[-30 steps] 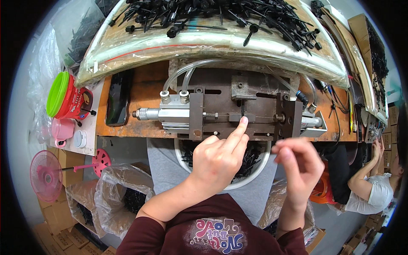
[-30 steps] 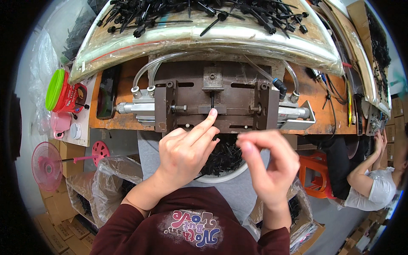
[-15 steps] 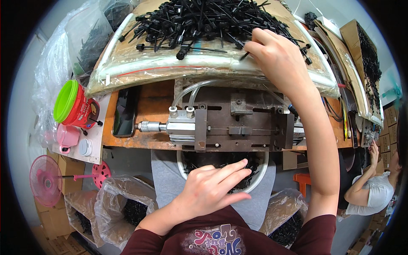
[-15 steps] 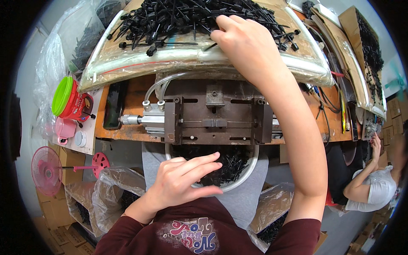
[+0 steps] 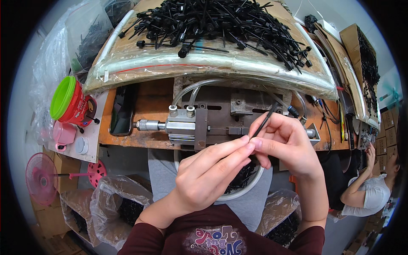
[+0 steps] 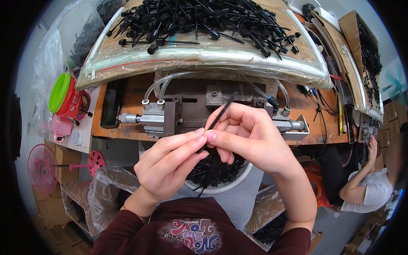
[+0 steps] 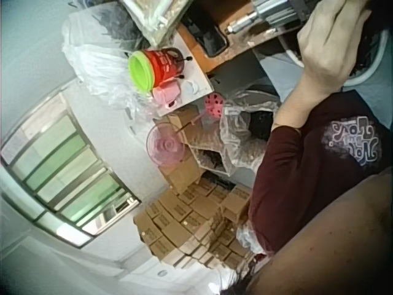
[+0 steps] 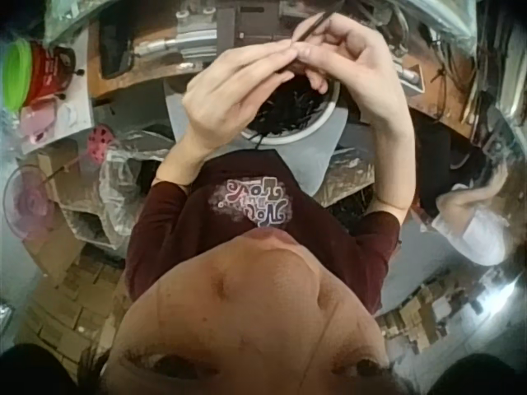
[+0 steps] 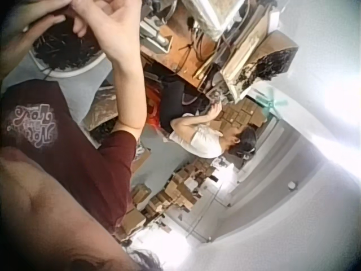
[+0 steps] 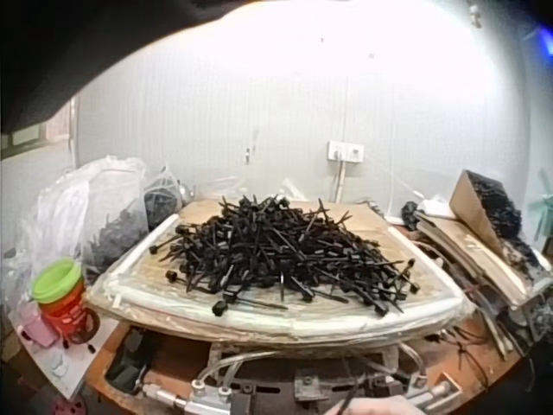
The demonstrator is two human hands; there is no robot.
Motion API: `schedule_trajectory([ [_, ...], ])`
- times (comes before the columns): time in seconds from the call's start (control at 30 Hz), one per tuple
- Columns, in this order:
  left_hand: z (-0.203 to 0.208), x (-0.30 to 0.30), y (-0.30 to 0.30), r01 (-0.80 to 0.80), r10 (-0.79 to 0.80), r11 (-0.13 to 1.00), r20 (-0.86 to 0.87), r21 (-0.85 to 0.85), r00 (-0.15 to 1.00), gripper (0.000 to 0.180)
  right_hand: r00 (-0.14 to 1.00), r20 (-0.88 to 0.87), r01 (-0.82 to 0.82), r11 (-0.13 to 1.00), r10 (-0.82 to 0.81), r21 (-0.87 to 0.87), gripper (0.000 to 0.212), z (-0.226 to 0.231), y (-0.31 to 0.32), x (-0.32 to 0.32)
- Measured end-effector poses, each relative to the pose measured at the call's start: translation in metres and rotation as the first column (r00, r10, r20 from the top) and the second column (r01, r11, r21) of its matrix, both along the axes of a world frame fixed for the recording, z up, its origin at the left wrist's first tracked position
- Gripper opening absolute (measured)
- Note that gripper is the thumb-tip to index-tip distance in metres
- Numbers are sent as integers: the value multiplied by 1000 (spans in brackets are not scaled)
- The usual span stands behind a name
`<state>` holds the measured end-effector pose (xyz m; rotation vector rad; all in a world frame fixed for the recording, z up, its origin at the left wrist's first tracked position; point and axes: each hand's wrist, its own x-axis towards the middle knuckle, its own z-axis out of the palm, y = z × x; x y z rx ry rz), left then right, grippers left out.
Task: Assembling small plastic parts using a pneumatic clamping machine on a workshop table.
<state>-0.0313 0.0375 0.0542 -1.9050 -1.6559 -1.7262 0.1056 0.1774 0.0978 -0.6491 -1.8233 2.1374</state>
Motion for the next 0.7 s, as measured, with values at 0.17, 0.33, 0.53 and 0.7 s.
schedule_trajectory([
  [0.17, -10, 1, -11, 8, -2, 993, 51, -117, 999, 37, 941, -182, 331, 677, -285, 657, 22, 4, 34, -7],
  [0.33, -30, 11, -12, -22, 7, 960, -58, -277, 998, 30, 851, -116, 165, 53, -512, 985, 29, 35, 105, -24],
  [0.53, -48, 10, 1, -164, 93, 960, -293, -227, 951, 26, 749, 104, -170, -39, -654, 985, 44, 34, 147, -49],
  [0.7, -57, 17, 6, -193, 99, 951, -354, -243, 930, 23, 797, 226, -183, 133, -560, 974, 35, 47, 157, -47],
])
